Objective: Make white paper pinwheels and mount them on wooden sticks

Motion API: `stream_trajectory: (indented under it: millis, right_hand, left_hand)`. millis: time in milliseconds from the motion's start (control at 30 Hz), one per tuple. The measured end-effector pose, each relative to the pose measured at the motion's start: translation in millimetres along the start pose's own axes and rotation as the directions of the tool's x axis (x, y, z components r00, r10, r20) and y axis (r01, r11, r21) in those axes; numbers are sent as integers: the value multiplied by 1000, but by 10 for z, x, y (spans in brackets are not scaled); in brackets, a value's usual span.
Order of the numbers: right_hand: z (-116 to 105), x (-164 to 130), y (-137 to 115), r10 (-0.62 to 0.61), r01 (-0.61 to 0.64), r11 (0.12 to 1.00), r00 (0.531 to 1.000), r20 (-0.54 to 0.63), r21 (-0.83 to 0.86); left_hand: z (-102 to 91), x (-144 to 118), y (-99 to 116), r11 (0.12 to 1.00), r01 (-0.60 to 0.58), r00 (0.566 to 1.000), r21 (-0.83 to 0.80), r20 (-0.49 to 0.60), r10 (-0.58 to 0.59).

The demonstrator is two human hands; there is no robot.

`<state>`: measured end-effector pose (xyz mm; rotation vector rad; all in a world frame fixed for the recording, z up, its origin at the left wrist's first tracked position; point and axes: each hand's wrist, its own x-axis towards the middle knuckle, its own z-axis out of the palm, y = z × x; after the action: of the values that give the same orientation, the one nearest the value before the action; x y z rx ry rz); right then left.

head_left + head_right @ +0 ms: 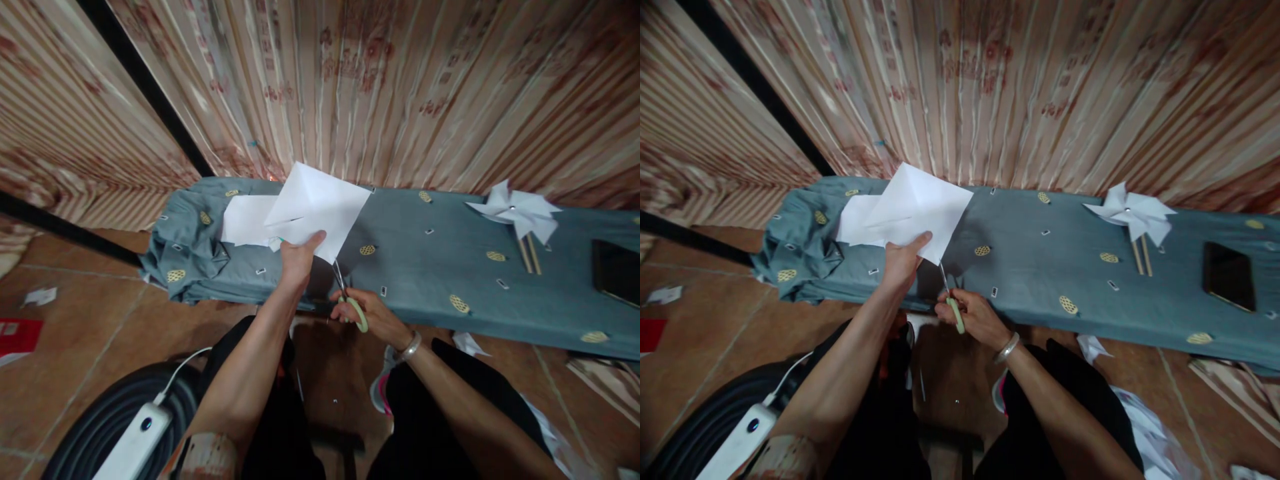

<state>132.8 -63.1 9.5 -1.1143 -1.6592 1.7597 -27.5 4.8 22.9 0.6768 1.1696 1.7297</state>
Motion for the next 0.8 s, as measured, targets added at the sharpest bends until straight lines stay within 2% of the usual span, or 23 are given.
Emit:
stream_trajectory:
  millis: [167,633,800]
  right_hand:
    - [-28,55,-34,-3,3,997,1000,-1,77]
    - [-22,118,1,42,-38,992,998,-35,122]
    - [-21,120,26,21,-15,992,999,-44,123]
  left_hand:
    - [56,-63,-61,1000,13,1000,-7,11,-13]
    - [72,-106,-81,1000,19,999,3,26,-19]
    - [73,-121,-98,999,24,1000,27,20,-25]
